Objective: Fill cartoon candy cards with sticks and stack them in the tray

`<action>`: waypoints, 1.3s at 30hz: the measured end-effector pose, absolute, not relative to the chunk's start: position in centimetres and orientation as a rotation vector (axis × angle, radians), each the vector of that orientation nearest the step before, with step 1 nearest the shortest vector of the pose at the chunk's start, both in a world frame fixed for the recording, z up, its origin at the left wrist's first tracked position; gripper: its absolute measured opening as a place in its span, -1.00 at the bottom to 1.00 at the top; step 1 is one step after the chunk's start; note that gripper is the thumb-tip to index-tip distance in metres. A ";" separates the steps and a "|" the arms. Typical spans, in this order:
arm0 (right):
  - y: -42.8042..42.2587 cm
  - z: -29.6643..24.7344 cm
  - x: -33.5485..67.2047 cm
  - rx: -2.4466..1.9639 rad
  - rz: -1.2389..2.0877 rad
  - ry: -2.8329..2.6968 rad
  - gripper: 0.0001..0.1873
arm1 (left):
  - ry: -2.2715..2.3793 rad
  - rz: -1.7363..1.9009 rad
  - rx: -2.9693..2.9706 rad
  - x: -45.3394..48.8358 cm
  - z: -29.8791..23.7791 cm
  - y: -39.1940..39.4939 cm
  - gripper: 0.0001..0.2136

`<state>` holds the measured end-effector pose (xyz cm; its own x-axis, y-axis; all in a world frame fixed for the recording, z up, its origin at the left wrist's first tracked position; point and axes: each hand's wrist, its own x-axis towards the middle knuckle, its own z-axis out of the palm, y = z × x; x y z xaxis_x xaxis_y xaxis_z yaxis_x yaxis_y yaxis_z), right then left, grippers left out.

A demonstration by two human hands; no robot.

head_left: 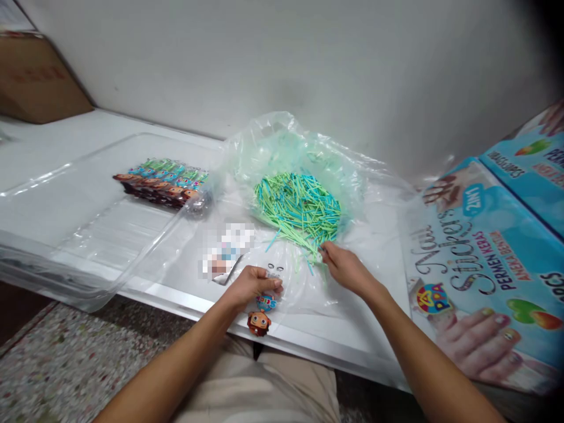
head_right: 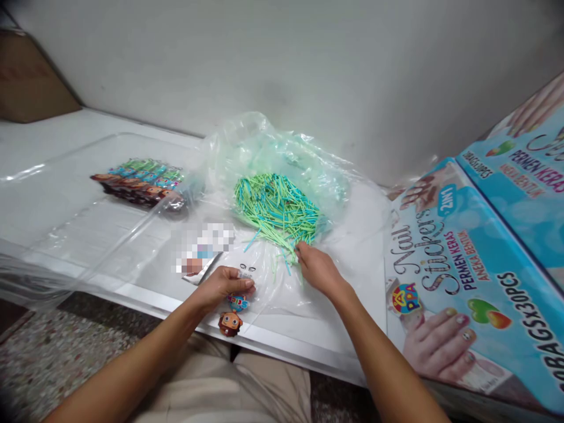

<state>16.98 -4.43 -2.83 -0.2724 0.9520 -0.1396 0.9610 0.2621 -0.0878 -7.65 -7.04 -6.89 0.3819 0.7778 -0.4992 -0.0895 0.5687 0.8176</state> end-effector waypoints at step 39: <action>2.4 -2.4 11.4 1.666 -0.050 2.515 -0.75 | 1.037 0.653 0.880 -7.6 -7.4 -7.0 -0.60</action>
<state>11.37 2.39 -2.37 -0.3849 0.9150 -0.1211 0.9191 0.3920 0.0408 -7.60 -7.05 -7.42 0.3815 0.8078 -0.4493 -0.0562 0.5055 0.8610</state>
